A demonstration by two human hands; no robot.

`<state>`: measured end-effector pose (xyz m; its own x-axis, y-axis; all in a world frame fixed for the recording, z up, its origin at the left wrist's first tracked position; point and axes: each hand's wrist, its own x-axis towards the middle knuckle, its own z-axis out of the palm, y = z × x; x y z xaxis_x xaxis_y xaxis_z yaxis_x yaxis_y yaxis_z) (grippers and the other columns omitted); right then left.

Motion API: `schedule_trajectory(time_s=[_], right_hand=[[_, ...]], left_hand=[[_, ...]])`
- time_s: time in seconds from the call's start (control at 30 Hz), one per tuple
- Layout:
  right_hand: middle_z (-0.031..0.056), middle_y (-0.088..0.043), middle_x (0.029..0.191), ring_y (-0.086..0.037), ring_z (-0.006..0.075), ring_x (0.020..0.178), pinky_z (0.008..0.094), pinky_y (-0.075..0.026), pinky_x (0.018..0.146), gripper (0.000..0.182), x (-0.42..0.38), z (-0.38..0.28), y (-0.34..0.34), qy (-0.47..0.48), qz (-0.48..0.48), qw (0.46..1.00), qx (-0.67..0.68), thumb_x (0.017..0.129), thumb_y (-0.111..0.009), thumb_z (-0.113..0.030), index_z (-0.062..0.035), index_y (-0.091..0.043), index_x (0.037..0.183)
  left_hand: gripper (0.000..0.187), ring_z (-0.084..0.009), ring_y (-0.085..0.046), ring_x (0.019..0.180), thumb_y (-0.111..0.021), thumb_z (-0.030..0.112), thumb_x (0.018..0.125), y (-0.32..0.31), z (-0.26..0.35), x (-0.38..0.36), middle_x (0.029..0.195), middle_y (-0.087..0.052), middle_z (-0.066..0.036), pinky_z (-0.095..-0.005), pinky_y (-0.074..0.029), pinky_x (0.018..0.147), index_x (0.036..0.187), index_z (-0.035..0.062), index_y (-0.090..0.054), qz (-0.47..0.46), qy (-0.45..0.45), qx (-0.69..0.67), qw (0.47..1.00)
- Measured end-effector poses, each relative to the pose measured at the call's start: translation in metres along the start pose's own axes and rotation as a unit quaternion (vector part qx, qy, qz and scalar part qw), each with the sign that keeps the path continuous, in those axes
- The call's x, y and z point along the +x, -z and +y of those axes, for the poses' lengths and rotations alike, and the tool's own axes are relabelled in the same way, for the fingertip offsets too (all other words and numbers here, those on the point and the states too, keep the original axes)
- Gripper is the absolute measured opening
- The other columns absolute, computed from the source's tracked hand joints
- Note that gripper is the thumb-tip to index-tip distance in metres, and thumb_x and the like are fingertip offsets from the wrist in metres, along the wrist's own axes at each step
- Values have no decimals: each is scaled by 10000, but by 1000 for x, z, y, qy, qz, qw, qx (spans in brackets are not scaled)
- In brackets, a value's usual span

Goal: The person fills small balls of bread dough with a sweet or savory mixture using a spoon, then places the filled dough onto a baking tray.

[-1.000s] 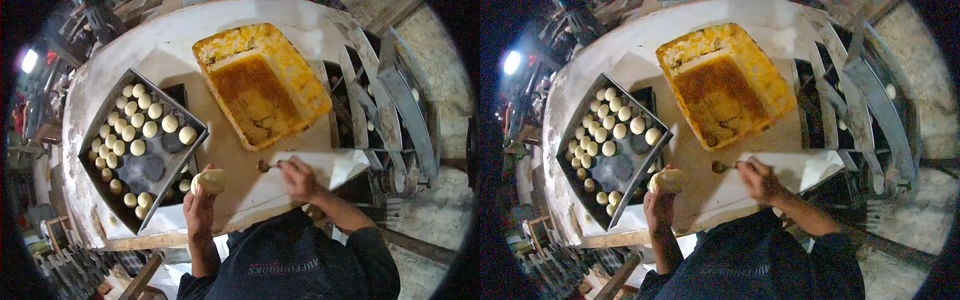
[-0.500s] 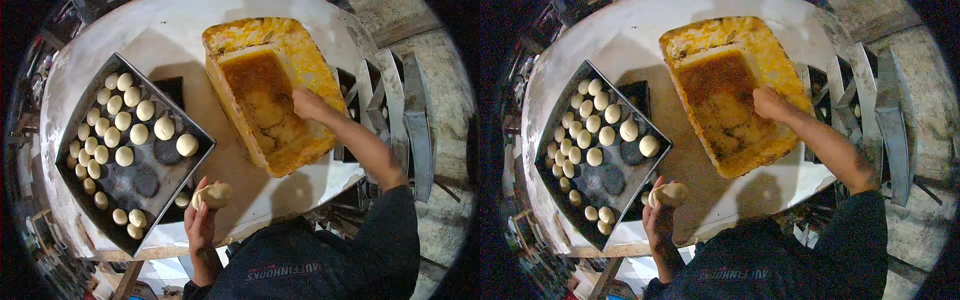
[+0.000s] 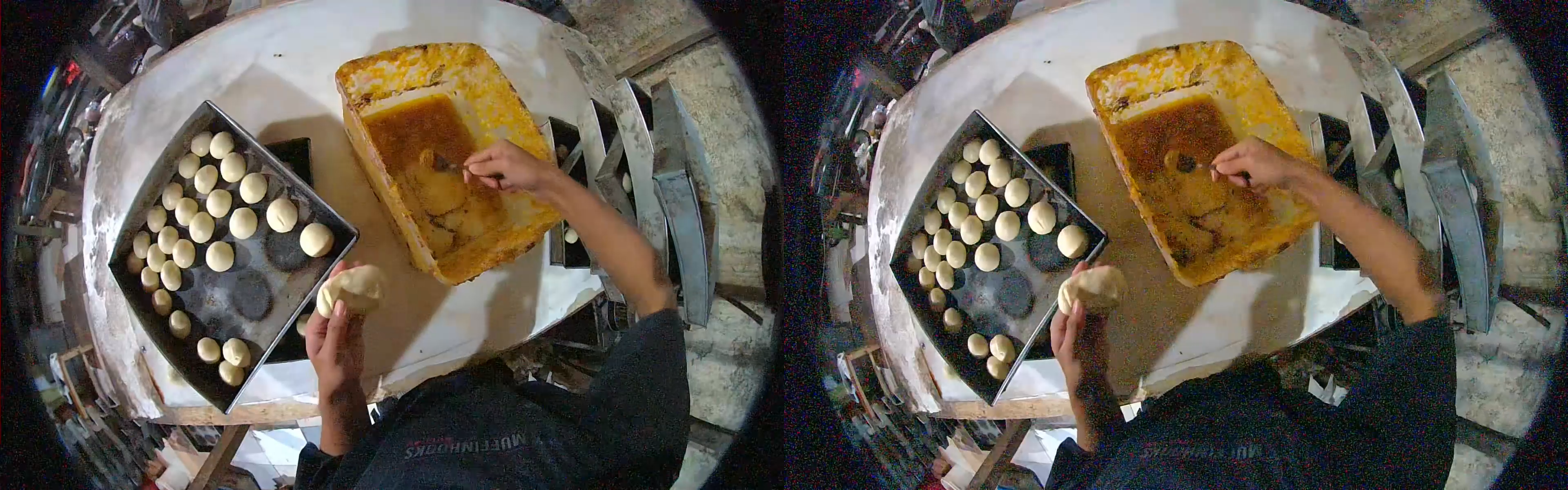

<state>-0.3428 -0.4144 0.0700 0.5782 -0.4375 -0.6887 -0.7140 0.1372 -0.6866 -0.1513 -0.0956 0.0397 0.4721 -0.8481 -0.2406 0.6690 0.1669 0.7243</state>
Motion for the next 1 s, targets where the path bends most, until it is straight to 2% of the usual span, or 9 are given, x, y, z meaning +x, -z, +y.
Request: schedule_trajectory(time_s=[0.2, 0.27, 0.3, 0.37, 0.47, 0.73, 0.8, 0.87, 1.0], right_hand=[[23, -538, 615, -519, 139, 568, 282, -467, 608, 225, -102, 8, -83, 209, 84, 969, -101, 942, -548, -188, -21, -686, 1003], [84, -567, 712, -582, 239, 651, 337, -504, 659, 264, -118, 25, -115, 392, 201, 859, -263, 871, -565, -75, -10, -658, 1110], [84, -567, 712, -582, 239, 651, 337, -504, 659, 264, -124, 39, -132, 396, 200, 859, -255, 871, -565, -75, -10, -658, 1110], [136, -559, 829, -591, 322, 747, 382, -525, 712, 504, -124, 71, -164, 438, 320, 720, -432, 763, -569, 16, -9, -570, 1267], [137, -532, 906, -575, 284, 777, 378, -513, 700, 598, -110, 113, -201, 380, 303, 766, -421, 710, -568, 69, 43, -514, 1305], [171, -595, 962, -600, 325, 850, 399, -519, 752, 535, -35, 210, -237, 315, 309, 822, -361, 797, -533, 14, 7, -494, 1330], [172, -603, 999, -613, 330, 879, 383, -523, 774, 389, -48, 197, -240, 267, 312, 856, -313, 878, -536, -73, -7, -573, 1259], [166, -592, 1048, -613, 307, 912, 385, -510, 817, 286, -96, 148, -242, 395, 329, 841, -167, 906, -596, -179, -61, -648, 1161], [146, -587, 1044, -655, 211, 944, 278, -573, 724, 243, -166, 127, -261, 340, 149, 868, 330, 895, -642, -133, 58, -666, 1044]], left_hand=[[565, -251, -513, 1204, -446, 288, 947, -64, 0, -3, 1325, -518, -178, -351, -391, 1025, 1362, -92, -395, -31, 77, -33, 996], [566, -246, -519, 1198, -466, 305, 946, -69, -6, -12, 1313, -529, -169, -351, -399, 1017, 1363, -75, -406, -58, 106, -68, 990], [566, -246, -519, 1198, -466, 305, 946, -65, -9, -17, 1313, -529, -169, -351, -399, 1017, 1363, -75, -406, -54, 105, -60, 991], [436, -233, -547, 1165, -443, 201, 1000, -52, -20, -27, 1286, -550, -144, -353, -441, 975, 1355, -51, -427, -71, 151, -159, 973], [406, -227, -575, 1120, -464, 210, 997, -27, -38, -44, 1230, -584, -130, -349, -475, 929, 1321, -35, -472, 35, 196, -109, 974], [430, -246, -572, 1141, -501, 240, 987, -1, -62, -94, 1257, -567, -135, -362, -482, 963, 1325, -24, -471, 104, 65, -99, 987], [445, -258, -559, 1163, -484, 244, 993, -10, -63, -106, 1297, -537, -143, -372, -473, 985, 1347, -22, -443, 109, 53, -102, 987], [483, -231, -514, 1201, -481, 275, 988, -25, -62, -124, 1330, -516, -80, -384, -426, 998, 1384, 6, -417, 53, 25, -72, 996], [487, -255, -489, 1232, -453, 197, 1004, -44, -102, -155, 1311, -503, -174, -383, -380, 1056, 1413, -37, -328, 2, -50, 3, 999]])
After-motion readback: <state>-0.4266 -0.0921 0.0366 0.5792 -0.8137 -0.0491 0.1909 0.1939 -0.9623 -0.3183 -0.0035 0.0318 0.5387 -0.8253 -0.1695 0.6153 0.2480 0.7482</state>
